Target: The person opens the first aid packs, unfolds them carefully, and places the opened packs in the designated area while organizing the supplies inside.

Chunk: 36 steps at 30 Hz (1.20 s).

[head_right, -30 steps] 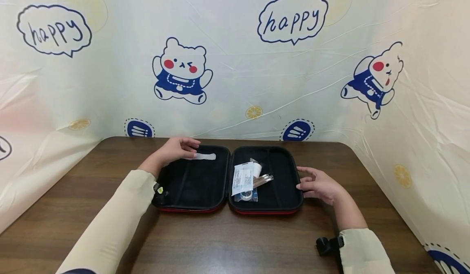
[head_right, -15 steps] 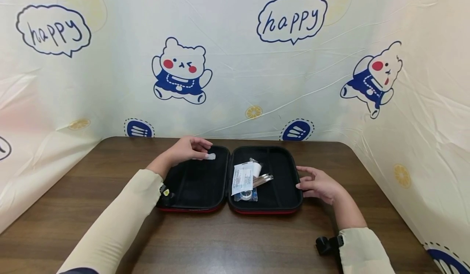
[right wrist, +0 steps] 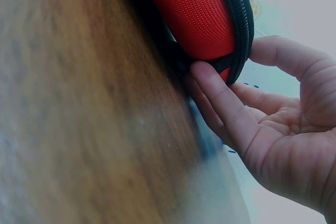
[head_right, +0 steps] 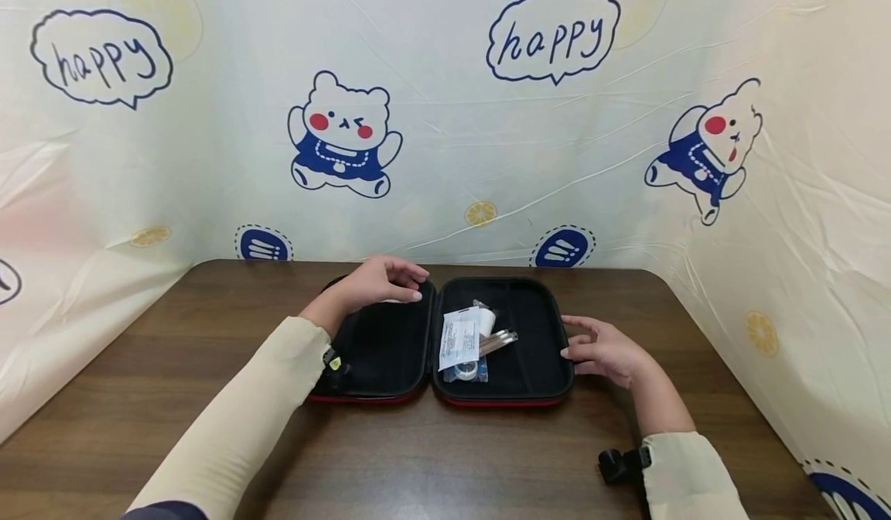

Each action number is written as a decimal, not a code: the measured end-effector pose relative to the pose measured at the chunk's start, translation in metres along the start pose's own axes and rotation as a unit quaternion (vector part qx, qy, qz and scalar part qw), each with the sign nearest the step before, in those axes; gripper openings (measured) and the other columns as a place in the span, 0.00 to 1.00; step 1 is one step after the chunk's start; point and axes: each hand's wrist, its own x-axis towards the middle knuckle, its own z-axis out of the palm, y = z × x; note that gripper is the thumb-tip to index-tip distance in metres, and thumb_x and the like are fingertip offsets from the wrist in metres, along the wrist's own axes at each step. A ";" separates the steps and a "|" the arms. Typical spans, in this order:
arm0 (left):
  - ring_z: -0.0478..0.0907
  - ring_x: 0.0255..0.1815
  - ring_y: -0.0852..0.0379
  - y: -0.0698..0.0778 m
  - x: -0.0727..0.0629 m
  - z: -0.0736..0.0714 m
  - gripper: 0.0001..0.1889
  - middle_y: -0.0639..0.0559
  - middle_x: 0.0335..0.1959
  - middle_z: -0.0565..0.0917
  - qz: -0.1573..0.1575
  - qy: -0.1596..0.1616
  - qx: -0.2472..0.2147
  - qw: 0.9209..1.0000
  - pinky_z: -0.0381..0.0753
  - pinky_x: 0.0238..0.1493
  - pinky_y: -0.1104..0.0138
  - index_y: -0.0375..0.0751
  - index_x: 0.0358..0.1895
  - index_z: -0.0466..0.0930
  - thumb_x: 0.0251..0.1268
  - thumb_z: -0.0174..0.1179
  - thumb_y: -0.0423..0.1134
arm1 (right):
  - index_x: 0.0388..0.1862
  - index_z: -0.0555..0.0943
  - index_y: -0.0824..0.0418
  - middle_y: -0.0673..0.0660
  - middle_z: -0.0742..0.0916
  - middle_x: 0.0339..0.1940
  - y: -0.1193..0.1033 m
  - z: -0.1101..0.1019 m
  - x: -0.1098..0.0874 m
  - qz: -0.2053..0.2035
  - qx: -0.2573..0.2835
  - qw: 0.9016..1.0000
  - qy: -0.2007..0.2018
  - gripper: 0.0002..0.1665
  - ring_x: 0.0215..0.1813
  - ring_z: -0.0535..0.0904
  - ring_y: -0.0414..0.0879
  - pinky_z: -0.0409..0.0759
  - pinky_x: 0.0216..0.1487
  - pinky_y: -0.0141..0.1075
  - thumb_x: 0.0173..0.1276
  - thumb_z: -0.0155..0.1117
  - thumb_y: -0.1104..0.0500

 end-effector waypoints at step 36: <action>0.79 0.55 0.53 0.008 0.046 0.050 0.27 0.46 0.57 0.81 -0.041 -0.117 0.069 0.990 0.77 0.58 0.62 0.37 0.58 0.80 0.51 0.74 0.30 | 0.77 0.45 0.70 0.65 0.81 0.52 -0.001 -0.001 0.000 0.004 -0.008 1.000 -0.001 0.48 0.47 0.82 0.51 0.81 0.52 0.47 0.68 0.62 0.66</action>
